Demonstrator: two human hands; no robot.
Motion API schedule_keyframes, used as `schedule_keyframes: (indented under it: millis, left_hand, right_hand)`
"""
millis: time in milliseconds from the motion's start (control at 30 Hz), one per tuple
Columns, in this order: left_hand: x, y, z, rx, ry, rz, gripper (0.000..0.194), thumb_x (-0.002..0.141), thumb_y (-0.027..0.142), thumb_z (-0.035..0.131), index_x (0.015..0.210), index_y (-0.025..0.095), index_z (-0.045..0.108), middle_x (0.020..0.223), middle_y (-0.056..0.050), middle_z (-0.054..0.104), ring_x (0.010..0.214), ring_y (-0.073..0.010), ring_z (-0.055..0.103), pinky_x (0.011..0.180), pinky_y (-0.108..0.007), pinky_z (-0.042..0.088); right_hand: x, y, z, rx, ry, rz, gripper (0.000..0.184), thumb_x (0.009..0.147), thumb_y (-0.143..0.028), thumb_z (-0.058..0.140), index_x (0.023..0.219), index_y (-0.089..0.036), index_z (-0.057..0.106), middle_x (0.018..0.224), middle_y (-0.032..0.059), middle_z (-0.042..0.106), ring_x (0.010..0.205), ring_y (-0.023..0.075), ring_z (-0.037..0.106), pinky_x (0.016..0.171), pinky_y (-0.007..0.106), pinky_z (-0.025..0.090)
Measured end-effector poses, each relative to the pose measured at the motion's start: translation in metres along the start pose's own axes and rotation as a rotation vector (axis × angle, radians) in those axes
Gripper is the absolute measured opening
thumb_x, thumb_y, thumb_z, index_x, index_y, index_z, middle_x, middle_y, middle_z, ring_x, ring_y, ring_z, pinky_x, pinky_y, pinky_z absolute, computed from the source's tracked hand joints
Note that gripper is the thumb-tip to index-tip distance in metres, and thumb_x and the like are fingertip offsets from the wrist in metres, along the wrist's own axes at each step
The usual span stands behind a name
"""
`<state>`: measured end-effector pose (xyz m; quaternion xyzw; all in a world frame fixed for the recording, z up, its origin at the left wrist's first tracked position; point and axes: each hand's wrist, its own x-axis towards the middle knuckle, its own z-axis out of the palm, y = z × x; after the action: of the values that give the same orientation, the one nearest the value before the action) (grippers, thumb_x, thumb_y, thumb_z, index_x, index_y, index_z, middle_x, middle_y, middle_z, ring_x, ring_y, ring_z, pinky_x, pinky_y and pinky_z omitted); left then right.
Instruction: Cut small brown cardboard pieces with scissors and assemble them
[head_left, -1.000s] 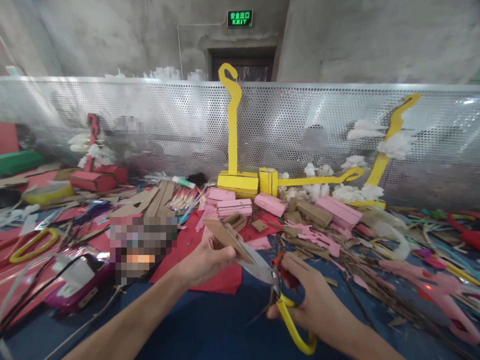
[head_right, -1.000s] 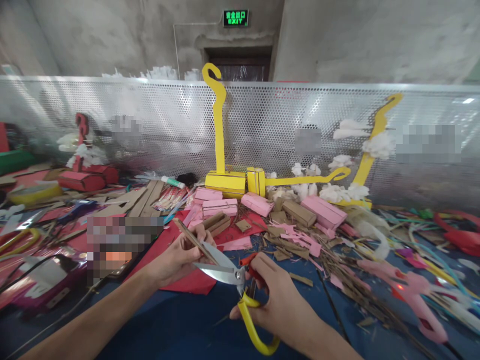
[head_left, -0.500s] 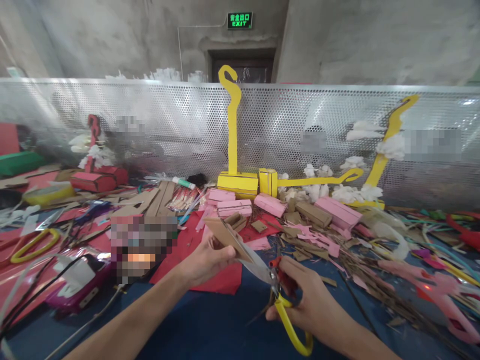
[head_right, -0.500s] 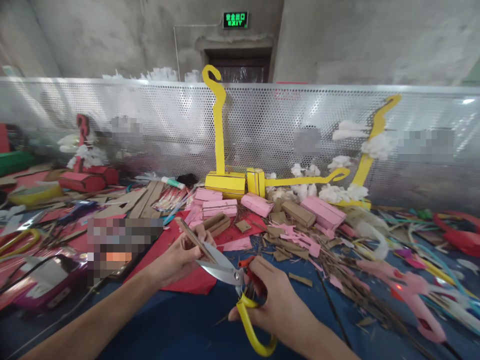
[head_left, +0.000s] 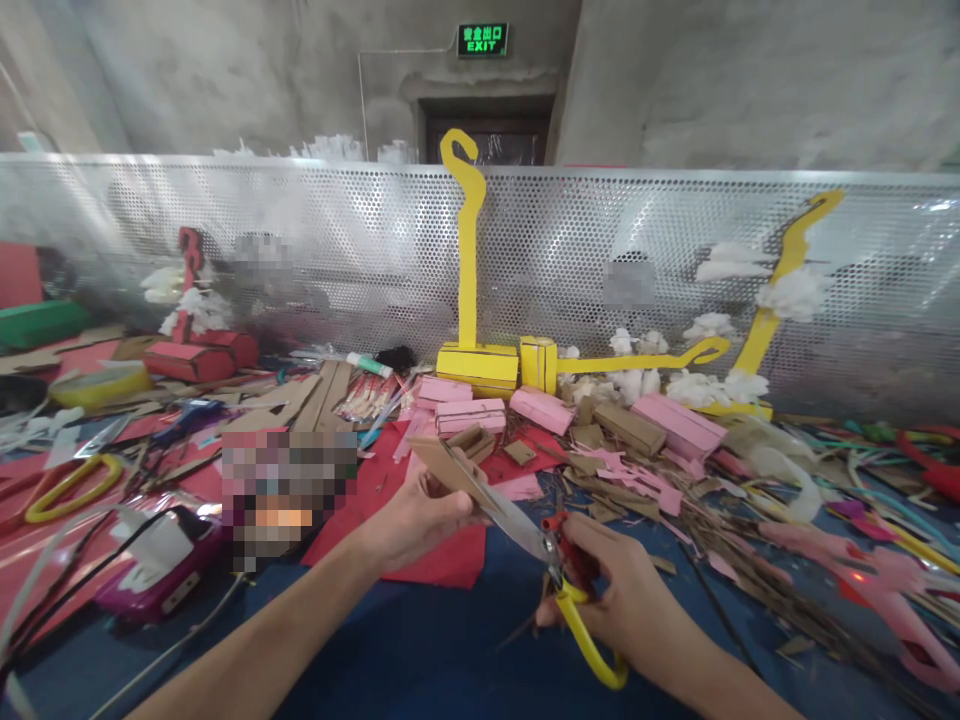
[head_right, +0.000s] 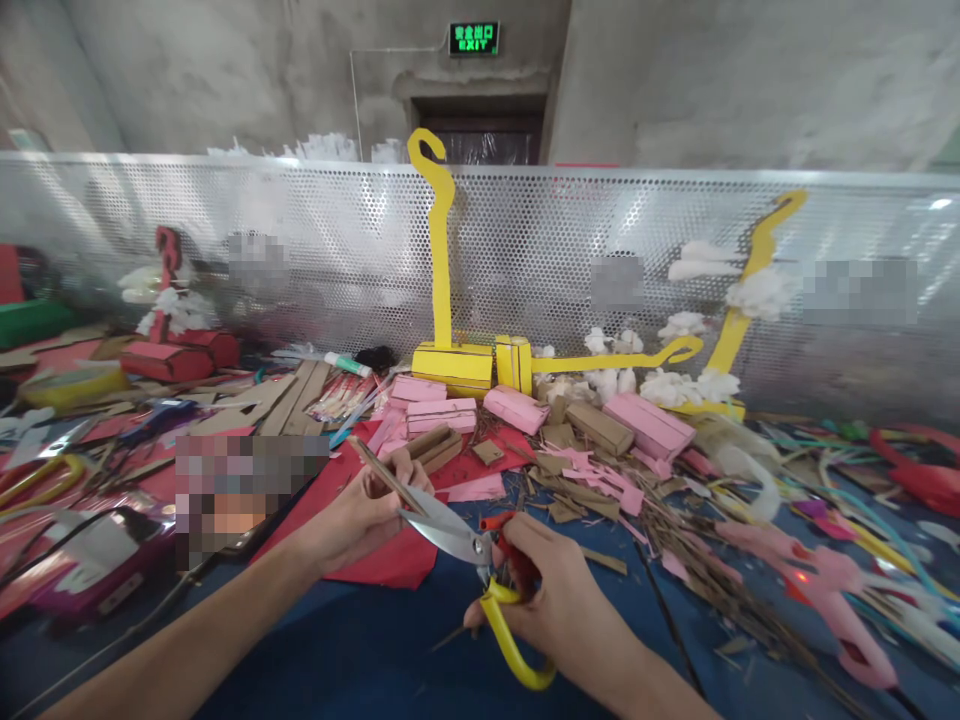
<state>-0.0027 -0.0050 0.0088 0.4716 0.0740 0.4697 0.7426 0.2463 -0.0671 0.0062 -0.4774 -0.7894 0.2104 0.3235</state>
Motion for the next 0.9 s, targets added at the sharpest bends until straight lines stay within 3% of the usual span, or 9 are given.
schedule_keyframes:
  millis: [167,300,433,500,667,900]
  left_hand:
    - [-0.001,0.001,-0.001,0.01,-0.007,0.011,0.023,0.078,0.02,0.088,0.092,0.017,0.069,0.09,0.0,0.068,0.083,-0.0116,0.068,0.073,-0.021,0.056]
    - [-0.001,0.001,-0.001,0.028,0.013,-0.001,0.025,0.075,0.022,0.089,0.089,0.016,0.07,0.091,-0.001,0.071,0.084,-0.0138,0.07,0.076,-0.024,0.056]
    - [-0.001,0.003,0.003,0.044,0.032,-0.017,0.025,0.074,0.022,0.09,0.087,0.016,0.069,0.092,-0.002,0.074,0.086,-0.017,0.072,0.082,-0.03,0.057]
    - [-0.001,0.003,0.006,0.054,0.035,-0.021,0.026,0.072,0.02,0.091,0.087,0.017,0.069,0.092,-0.002,0.075,0.085,-0.0171,0.072,0.083,-0.031,0.057]
    - [-0.001,-0.001,0.01,0.061,0.014,-0.036,0.029,0.07,0.022,0.093,0.089,0.017,0.071,0.089,-0.001,0.074,0.075,-0.0136,0.071,0.074,-0.026,0.057]
    - [-0.001,-0.007,0.009,0.045,0.006,-0.054,0.031,0.071,0.028,0.093,0.088,0.015,0.071,0.084,-0.001,0.073,0.077,-0.0122,0.072,0.07,-0.021,0.055]
  right_hand:
    - [-0.001,-0.002,0.001,-0.005,0.024,0.003,0.04,0.073,-0.037,0.086,0.075,-0.024,0.049,0.074,-0.0048,0.05,0.062,0.0134,0.042,0.053,0.024,0.038]
    - [-0.002,-0.003,-0.001,-0.019,0.048,-0.016,0.035,0.075,-0.031,0.085,0.088,-0.024,0.053,0.085,-0.0014,0.058,0.073,0.0178,0.052,0.062,0.026,0.045]
    - [-0.004,0.0,-0.002,-0.018,0.013,-0.022,0.052,0.072,-0.035,0.088,0.108,-0.023,0.054,0.108,0.0056,0.062,0.095,0.025,0.059,0.082,0.033,0.05]
    - [-0.005,-0.001,-0.001,-0.008,-0.004,-0.014,0.056,0.069,-0.037,0.09,0.109,-0.023,0.053,0.112,0.0067,0.061,0.099,0.0265,0.059,0.085,0.034,0.05]
    - [-0.005,-0.012,0.0,-0.003,-0.012,0.046,0.044,0.066,-0.026,0.09,0.088,-0.024,0.052,0.092,-0.0005,0.06,0.079,0.0197,0.055,0.07,0.029,0.047]
    - [-0.003,-0.018,0.001,0.012,0.051,-0.027,0.049,0.063,-0.026,0.092,0.074,-0.025,0.044,0.077,-0.0046,0.05,0.066,0.0151,0.045,0.056,0.025,0.042]
